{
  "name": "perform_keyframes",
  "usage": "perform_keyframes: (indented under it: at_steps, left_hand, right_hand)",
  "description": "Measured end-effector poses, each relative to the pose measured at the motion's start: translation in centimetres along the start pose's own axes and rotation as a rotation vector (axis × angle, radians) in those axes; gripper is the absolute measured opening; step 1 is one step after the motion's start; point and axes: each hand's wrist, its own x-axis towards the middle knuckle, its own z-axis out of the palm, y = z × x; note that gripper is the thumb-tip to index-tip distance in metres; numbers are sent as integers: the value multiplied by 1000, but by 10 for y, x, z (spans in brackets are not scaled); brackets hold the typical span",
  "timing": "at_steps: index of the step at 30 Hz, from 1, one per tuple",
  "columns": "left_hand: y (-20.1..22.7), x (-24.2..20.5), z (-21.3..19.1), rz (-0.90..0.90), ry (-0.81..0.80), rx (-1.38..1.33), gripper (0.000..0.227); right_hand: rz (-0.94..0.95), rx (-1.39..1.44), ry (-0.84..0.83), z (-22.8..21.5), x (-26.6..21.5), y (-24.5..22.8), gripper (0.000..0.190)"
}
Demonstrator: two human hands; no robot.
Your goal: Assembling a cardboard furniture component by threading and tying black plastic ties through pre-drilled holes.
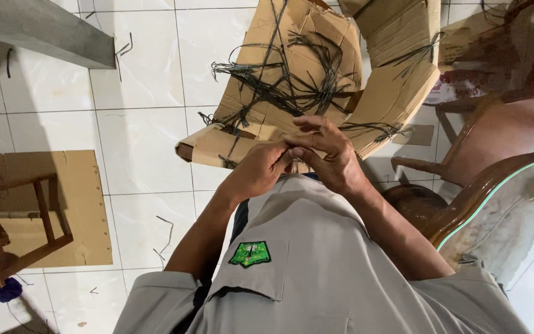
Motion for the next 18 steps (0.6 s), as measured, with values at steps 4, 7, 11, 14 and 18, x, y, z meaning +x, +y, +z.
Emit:
perform_keyframes:
  at_steps: [4,7,11,14,18]
  left_hand:
    - [-35,2,6,33,5,130,34]
    - [-27,-2,-1,-17,-25,82,31]
    - [-49,0,-28,-137,5,355,44]
    - [-16,1,-28,-137,58,324,44]
    - [4,1,3,69,-78,-178,39]
  right_hand:
    - [11,5,23,6,-2,7,17]
    - [4,37,46,6,-5,23,8]
    - [-44,-103,117,-4,-3,17,20]
    - [-87,-127,112,-4,-2,9,24]
    - [-97,-31,103,3,0,1,26]
